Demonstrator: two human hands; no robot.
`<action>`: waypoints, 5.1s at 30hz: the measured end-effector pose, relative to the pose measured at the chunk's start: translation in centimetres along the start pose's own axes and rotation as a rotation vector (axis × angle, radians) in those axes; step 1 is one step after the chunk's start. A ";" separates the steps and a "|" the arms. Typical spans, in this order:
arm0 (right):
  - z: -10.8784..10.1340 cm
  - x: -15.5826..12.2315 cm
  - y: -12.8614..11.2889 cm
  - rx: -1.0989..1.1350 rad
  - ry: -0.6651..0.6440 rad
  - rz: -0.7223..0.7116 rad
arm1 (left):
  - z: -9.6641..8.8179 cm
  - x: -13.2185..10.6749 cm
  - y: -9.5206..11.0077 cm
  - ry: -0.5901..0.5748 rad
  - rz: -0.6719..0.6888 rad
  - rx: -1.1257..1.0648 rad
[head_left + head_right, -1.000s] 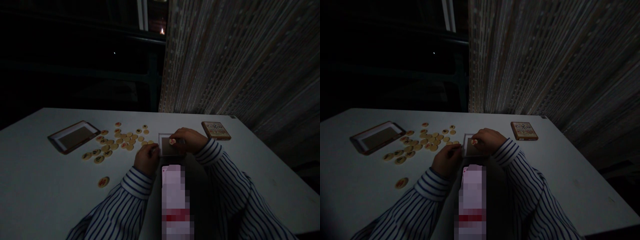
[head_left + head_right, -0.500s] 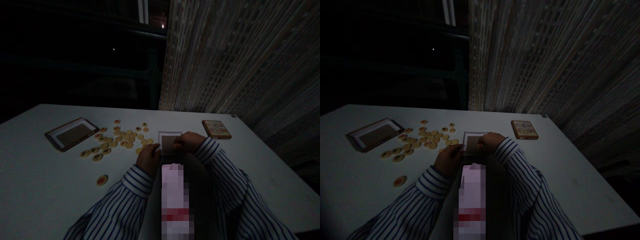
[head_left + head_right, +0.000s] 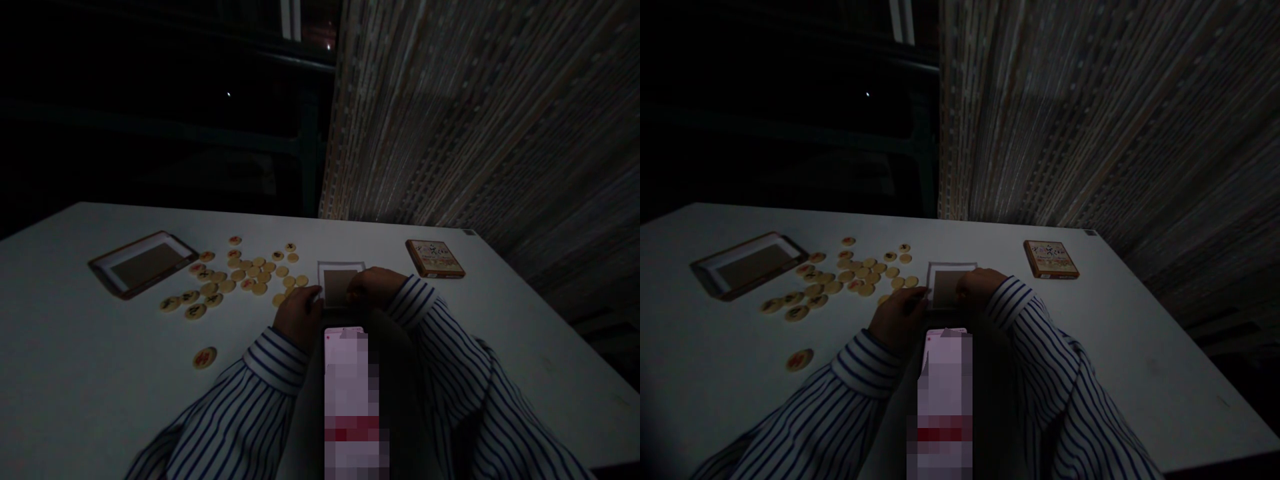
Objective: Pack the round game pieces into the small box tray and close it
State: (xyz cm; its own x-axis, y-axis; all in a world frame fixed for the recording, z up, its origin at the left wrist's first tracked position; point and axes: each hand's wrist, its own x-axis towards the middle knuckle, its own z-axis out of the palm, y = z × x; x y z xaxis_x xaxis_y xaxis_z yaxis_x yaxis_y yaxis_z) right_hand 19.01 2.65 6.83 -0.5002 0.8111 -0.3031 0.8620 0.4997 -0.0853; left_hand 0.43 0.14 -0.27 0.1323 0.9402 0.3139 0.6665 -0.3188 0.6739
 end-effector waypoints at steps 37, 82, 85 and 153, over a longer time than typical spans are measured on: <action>0.0 0.5 0.2 -0.039 -0.074 -0.087 | 0.1 0.1 -0.2 -0.050 -0.019 0.079; 0.0 0.5 0.4 -0.062 -0.101 -0.072 | -0.3 0.1 0.4 -0.062 -0.056 0.081; -0.1 0.5 0.3 -0.062 -0.103 -0.056 | -0.3 0.1 0.3 -0.060 -0.060 0.081; -0.7 -0.5 0.7 0.023 -0.105 0.083 | -0.3 0.2 0.3 -0.085 -0.067 0.085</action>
State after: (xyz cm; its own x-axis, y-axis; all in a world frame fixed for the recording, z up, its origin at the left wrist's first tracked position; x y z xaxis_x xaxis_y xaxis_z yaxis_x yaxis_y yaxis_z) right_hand 19.84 2.78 7.59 -0.4165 0.8127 -0.4074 0.9024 0.4239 -0.0771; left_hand 0.48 0.20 0.21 0.1446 0.9670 0.2097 0.7353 -0.2468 0.6313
